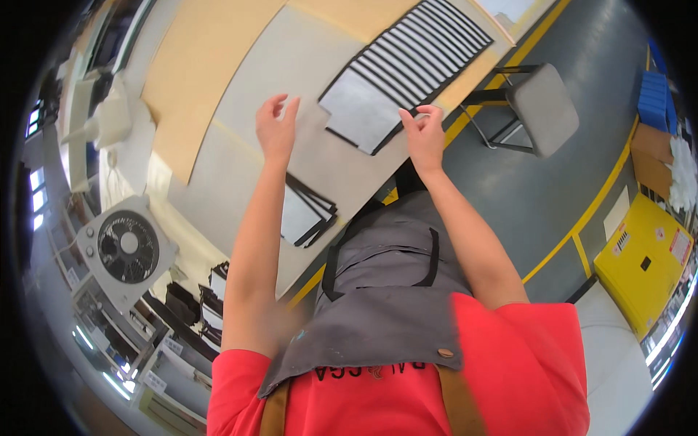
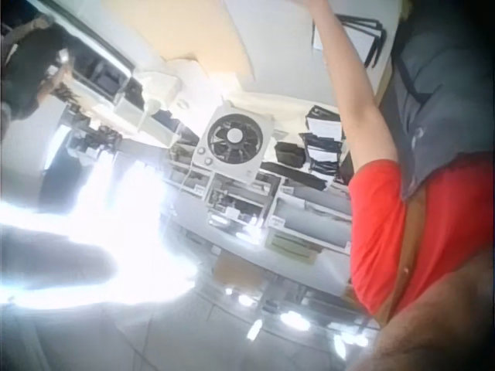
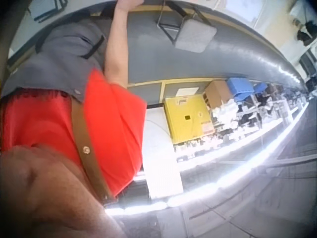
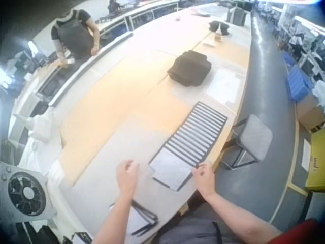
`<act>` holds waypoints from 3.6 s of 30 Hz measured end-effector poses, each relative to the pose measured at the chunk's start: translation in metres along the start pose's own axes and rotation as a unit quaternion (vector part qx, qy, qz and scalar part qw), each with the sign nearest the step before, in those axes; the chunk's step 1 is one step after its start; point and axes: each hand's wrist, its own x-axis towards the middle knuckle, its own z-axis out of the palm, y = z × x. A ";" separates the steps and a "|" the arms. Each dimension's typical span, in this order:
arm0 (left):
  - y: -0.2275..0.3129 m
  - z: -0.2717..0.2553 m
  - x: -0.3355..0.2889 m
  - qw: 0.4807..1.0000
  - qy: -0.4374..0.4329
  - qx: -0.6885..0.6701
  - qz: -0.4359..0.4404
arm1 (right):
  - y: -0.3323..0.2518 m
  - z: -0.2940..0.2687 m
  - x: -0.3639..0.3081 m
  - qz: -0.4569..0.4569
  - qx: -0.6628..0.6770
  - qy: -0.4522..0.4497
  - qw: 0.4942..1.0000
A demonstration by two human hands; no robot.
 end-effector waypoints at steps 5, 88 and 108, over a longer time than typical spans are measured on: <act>-0.071 -0.099 -0.065 0.993 0.038 -0.041 -0.104 | -0.017 0.041 -0.085 -0.075 -0.012 -0.264 0.962; -0.138 -0.167 -0.196 0.984 0.044 -0.033 -0.169 | -0.008 0.126 -0.172 -0.275 -0.175 -0.295 0.898; -0.022 -0.079 -0.050 0.973 -0.222 -0.044 -0.052 | -0.004 0.040 -0.102 -0.092 0.099 -0.213 0.968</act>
